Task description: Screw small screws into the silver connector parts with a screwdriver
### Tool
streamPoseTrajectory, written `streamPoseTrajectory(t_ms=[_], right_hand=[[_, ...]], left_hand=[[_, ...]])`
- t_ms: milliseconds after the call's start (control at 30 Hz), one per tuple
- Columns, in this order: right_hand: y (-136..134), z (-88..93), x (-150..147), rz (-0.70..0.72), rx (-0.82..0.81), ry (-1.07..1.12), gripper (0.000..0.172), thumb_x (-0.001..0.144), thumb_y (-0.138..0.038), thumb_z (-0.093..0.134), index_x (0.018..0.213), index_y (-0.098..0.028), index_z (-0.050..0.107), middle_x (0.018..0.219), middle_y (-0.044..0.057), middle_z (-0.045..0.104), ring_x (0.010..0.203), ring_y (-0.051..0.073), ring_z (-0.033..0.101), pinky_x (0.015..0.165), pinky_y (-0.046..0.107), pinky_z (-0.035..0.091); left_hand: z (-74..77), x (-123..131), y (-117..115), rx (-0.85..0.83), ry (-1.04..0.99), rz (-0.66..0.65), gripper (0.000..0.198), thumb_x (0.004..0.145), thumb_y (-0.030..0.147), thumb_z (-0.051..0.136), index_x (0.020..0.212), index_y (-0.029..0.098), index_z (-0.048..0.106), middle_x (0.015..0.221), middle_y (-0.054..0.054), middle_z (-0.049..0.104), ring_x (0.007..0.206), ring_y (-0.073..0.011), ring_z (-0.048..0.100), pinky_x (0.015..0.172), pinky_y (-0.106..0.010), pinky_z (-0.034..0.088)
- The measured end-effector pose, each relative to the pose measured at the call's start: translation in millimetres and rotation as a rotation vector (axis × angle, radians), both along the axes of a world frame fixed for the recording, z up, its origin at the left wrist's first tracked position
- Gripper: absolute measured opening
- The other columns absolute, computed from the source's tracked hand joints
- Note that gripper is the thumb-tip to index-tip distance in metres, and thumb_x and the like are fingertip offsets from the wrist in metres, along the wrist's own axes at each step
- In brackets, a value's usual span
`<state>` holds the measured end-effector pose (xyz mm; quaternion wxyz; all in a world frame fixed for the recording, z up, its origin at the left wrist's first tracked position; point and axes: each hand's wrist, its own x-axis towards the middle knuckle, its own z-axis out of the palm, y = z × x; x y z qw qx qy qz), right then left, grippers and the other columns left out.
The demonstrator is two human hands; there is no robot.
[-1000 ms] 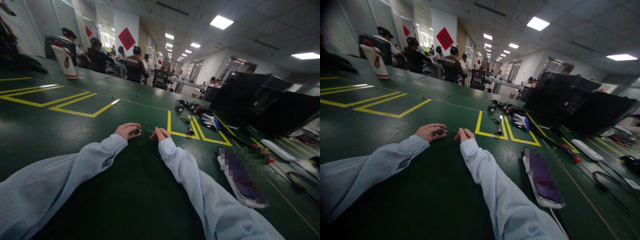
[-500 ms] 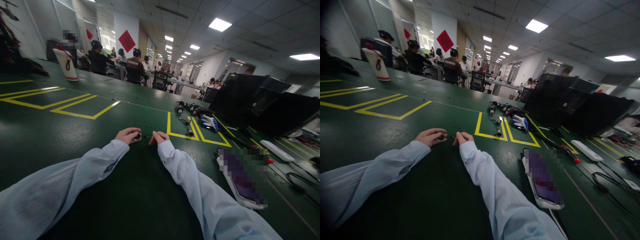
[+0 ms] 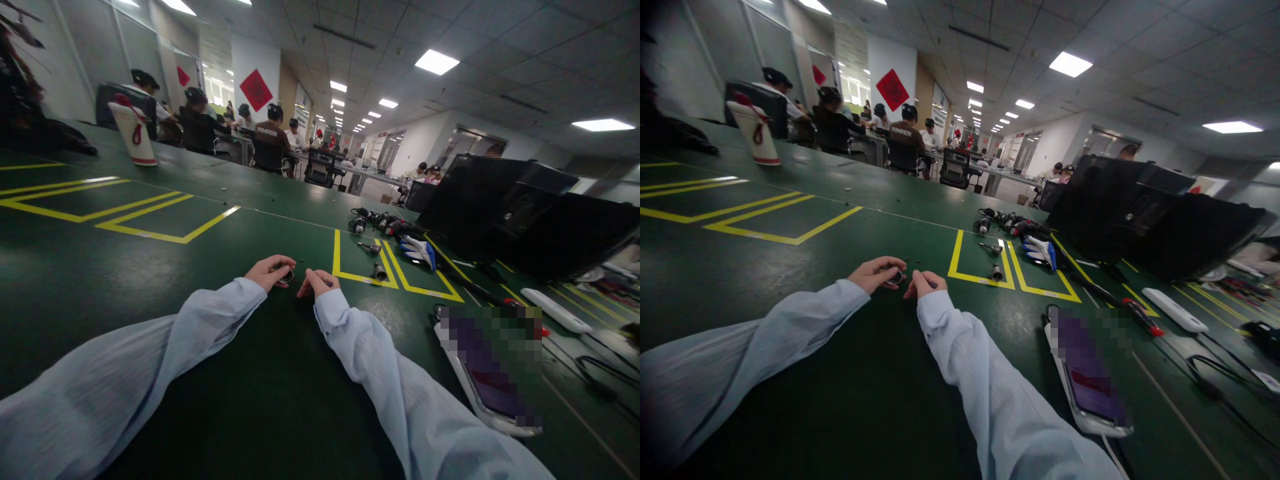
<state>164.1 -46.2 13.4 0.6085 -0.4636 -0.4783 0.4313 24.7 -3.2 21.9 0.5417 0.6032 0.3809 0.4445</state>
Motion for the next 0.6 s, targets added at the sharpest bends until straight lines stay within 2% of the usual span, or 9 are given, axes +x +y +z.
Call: streamPoseTrajectory(t_ms=[200,400,600], right_hand=[[-2.9,0.3,2.7,0.019,-0.001,0.012,0.032,0.067,-0.038,0.052,0.042,-0.019,0.049,0.03,-0.004,0.047,0.031,0.009,0.045,0.04,0.021,0.037],[-6.0,3.2,6.2,0.045,0.0,0.018,0.032,0.068,-0.038,0.054,0.043,-0.019,0.049,0.031,-0.003,0.049,0.033,0.009,0.046,0.042,0.021,0.039],[-8.1,3.2,6.5,0.066,0.004,-0.025,0.033,0.069,-0.041,0.054,0.044,-0.019,0.051,0.036,-0.003,0.052,0.036,0.009,0.047,0.045,0.023,0.041]], left_hand=[[-6.1,-3.4,-5.3,0.006,-0.032,-0.005,0.028,0.059,0.028,0.069,0.082,0.014,0.062,0.083,-0.003,0.06,0.076,-0.0178,0.062,0.06,-0.031,0.057],[-6.7,-1.3,-8.3,0.01,-0.068,0.065,0.029,0.059,0.031,0.069,0.081,0.014,0.061,0.083,-0.003,0.06,0.074,-0.0174,0.062,0.065,-0.035,0.056],[-5.5,0.9,-12.2,-0.002,-0.089,0.084,0.031,0.056,0.034,0.07,0.079,0.014,0.061,0.081,-0.003,0.062,0.072,-0.0175,0.063,0.066,-0.035,0.055]])
